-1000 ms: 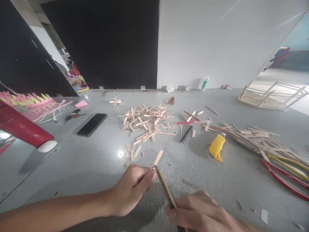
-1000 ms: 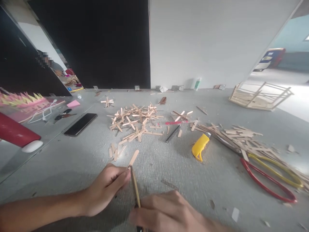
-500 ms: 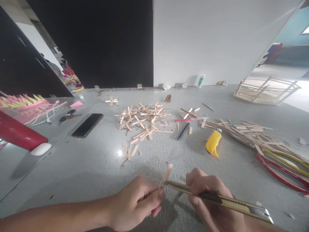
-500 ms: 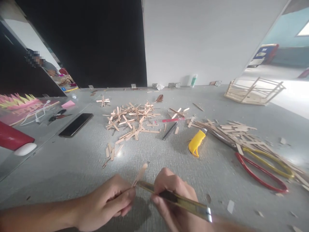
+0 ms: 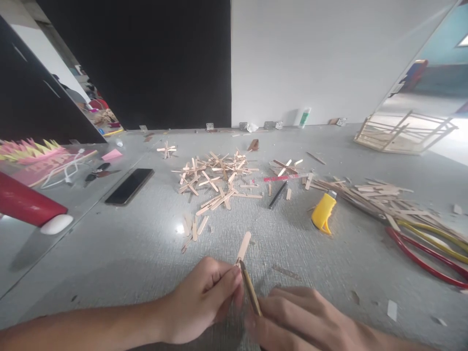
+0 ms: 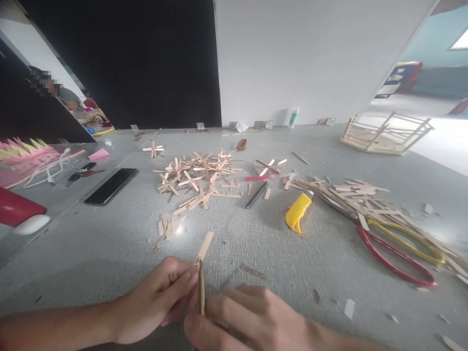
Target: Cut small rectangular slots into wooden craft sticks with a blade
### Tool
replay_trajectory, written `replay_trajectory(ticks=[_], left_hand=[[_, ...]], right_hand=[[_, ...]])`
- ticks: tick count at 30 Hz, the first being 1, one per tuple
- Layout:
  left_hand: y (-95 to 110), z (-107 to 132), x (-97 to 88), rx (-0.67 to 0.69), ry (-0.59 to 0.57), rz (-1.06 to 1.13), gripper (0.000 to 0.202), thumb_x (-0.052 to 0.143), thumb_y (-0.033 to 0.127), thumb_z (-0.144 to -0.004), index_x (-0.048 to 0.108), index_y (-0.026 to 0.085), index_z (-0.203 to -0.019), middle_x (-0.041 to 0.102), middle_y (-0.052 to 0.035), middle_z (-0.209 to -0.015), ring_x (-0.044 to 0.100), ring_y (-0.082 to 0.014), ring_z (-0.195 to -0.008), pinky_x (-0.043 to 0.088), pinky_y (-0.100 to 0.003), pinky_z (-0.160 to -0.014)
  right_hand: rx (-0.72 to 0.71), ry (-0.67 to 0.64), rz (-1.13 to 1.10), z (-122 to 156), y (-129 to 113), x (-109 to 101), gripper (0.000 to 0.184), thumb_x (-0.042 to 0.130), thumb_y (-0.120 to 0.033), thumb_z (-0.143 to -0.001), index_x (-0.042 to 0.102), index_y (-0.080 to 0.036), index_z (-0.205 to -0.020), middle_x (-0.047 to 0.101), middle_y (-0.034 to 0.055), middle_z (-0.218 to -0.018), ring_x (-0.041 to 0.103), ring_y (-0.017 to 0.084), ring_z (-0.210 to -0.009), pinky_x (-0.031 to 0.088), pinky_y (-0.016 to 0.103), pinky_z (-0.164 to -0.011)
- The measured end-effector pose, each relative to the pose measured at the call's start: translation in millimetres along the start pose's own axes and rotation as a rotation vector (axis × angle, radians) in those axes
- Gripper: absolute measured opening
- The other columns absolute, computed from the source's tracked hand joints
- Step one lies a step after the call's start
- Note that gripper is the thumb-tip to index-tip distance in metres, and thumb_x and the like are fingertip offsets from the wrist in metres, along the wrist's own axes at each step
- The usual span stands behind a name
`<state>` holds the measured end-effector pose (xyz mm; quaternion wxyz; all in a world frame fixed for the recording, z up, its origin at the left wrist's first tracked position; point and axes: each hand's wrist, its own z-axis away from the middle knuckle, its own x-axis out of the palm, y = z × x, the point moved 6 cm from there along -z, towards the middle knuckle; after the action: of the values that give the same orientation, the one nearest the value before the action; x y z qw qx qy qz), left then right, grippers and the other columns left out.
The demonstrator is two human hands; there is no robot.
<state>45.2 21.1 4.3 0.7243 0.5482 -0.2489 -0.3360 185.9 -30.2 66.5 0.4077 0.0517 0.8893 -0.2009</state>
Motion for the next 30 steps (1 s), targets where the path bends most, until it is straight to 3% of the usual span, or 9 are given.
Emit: replay_trajectory(ticks=[7, 17, 22, 25, 27, 30], left_hand=[[-4, 1, -2.3, 0.0, 0.022, 0.084, 0.054, 0.038, 0.06, -0.104, 0.057, 0.018, -0.076, 0.036, 0.0098, -0.045, 0.03, -0.0079, -0.04, 0.025, -0.02, -0.042], [-7, -2, -4.1, -0.013, 0.037, 0.134, 0.055, 0.041, 0.06, -0.104, 0.058, 0.017, -0.076, 0.036, 0.0103, -0.043, 0.029, -0.0066, -0.037, 0.026, -0.017, -0.039], [-5, 0, -6.6, 0.001, 0.064, 0.079, 0.052, 0.038, 0.057, -0.106, 0.06, 0.016, -0.082, 0.038, 0.0098, -0.047, 0.033, -0.0068, -0.04, 0.03, -0.017, -0.042], [-2, -1, -8.2, 0.016, 0.093, 0.056, 0.049, 0.037, 0.055, -0.107, 0.061, 0.016, -0.088, 0.039, 0.0099, -0.049, 0.033, -0.0071, -0.042, 0.03, -0.017, -0.043], [0, -2, -10.0, 0.026, 0.121, 0.059, 0.049, 0.037, 0.056, -0.106, 0.057, 0.017, -0.085, 0.037, 0.0101, -0.051, 0.032, -0.0074, -0.044, 0.03, -0.018, -0.044], [-1, -2, -16.8, 0.006, 0.191, -0.013, 0.049, 0.036, 0.057, -0.106, 0.043, 0.021, -0.074, 0.033, 0.0104, -0.054, 0.032, -0.0074, -0.044, 0.03, -0.02, -0.045]], right_hand=[[0.049, 0.01, 0.013, 0, 5, 3, 0.028, 0.027, -0.018, -0.109, 0.046, -0.01, -0.129, 0.065, 0.0017, -0.074, 0.056, 0.015, -0.058, 0.05, 0.027, -0.057], [0.111, -0.023, -0.033, 8, 11, 7, 0.029, 0.027, -0.02, -0.109, 0.044, -0.013, -0.133, 0.064, 0.0021, -0.076, 0.057, 0.015, -0.063, 0.049, 0.026, -0.061], [0.179, -0.005, -0.176, 11, 17, 4, 0.034, 0.023, -0.03, -0.111, 0.045, -0.018, -0.133, 0.065, 0.0039, -0.08, 0.059, 0.015, -0.063, 0.049, 0.026, -0.058], [0.357, 0.086, -0.415, 18, 26, 1, 0.038, 0.022, -0.033, -0.11, 0.053, -0.02, -0.126, 0.068, 0.0077, -0.087, 0.063, 0.016, -0.068, 0.052, 0.029, -0.061], [0.549, 0.128, -0.593, 23, 35, 5, 0.039, 0.024, -0.033, -0.109, 0.06, -0.019, -0.118, 0.068, 0.0066, -0.079, 0.064, 0.017, -0.067, 0.053, 0.031, -0.062], [0.818, 0.067, -0.854, 29, 47, 21, 0.026, 0.04, -0.034, -0.105, 0.058, -0.018, -0.115, 0.066, 0.0028, -0.075, 0.059, 0.013, -0.057, 0.052, 0.027, -0.054]])
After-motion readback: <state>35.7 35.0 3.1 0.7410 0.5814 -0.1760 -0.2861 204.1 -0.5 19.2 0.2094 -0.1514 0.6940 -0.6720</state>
